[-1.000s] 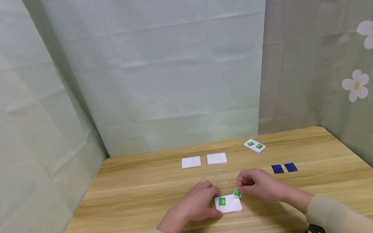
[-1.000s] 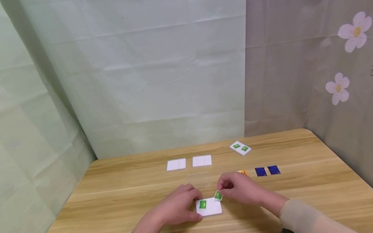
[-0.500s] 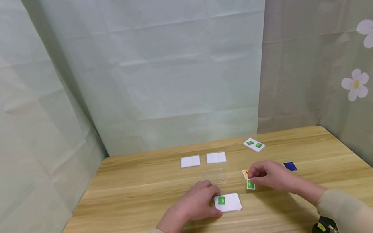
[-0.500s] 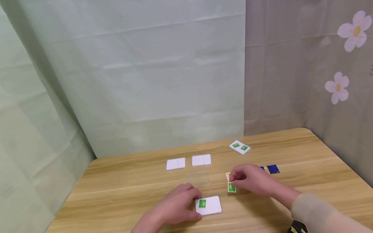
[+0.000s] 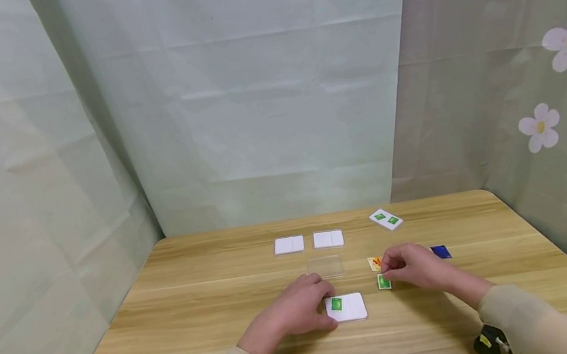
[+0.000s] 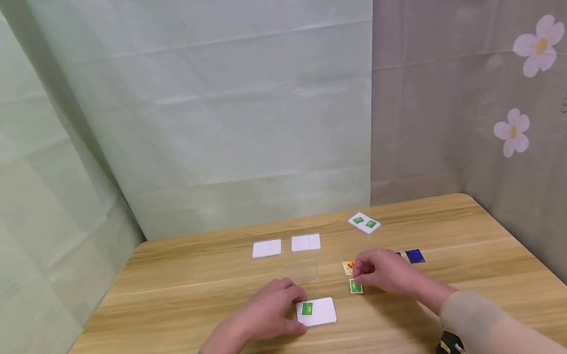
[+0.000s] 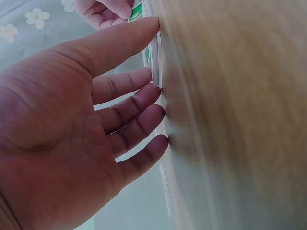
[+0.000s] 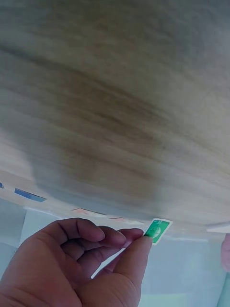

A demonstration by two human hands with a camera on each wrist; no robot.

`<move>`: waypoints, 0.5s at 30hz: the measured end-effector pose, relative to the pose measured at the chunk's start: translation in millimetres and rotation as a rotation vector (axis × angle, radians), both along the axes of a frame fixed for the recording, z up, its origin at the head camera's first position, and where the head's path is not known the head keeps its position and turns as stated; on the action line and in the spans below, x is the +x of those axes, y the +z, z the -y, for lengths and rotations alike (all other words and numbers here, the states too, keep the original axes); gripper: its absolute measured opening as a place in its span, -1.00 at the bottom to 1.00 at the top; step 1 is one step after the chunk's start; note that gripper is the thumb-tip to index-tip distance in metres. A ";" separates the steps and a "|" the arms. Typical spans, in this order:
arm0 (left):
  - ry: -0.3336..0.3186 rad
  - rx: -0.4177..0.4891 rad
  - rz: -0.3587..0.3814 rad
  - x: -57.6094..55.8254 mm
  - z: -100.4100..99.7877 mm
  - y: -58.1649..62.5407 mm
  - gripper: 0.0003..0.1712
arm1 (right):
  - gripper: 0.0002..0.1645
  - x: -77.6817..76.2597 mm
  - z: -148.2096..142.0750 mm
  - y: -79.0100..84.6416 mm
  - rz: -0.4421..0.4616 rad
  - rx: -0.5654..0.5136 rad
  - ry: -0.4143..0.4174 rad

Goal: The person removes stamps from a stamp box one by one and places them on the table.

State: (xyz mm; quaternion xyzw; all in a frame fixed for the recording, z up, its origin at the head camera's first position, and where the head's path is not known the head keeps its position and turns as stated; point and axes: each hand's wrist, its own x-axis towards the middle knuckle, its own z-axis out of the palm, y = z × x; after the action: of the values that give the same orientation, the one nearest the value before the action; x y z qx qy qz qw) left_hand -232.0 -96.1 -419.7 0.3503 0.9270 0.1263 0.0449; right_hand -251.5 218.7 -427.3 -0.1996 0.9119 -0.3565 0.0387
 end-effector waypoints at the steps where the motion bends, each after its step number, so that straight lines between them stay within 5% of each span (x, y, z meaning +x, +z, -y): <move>1: 0.001 0.000 0.002 0.2 -0.1 0.4 -0.40 | -0.86 -0.5 0.8 -0.7 -0.007 0.005 0.002; 15: 0.003 0.006 0.008 0.6 -0.8 1.4 -0.43 | -0.79 -3.1 8.9 -8.8 -0.051 0.093 -0.016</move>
State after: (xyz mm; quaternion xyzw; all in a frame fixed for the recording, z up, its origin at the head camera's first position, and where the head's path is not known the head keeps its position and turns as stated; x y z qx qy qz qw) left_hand -231.4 -95.3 -418.2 0.3484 0.9270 0.1307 0.0471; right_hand -254.7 209.8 -436.1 -0.1993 0.9297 -0.3089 0.0215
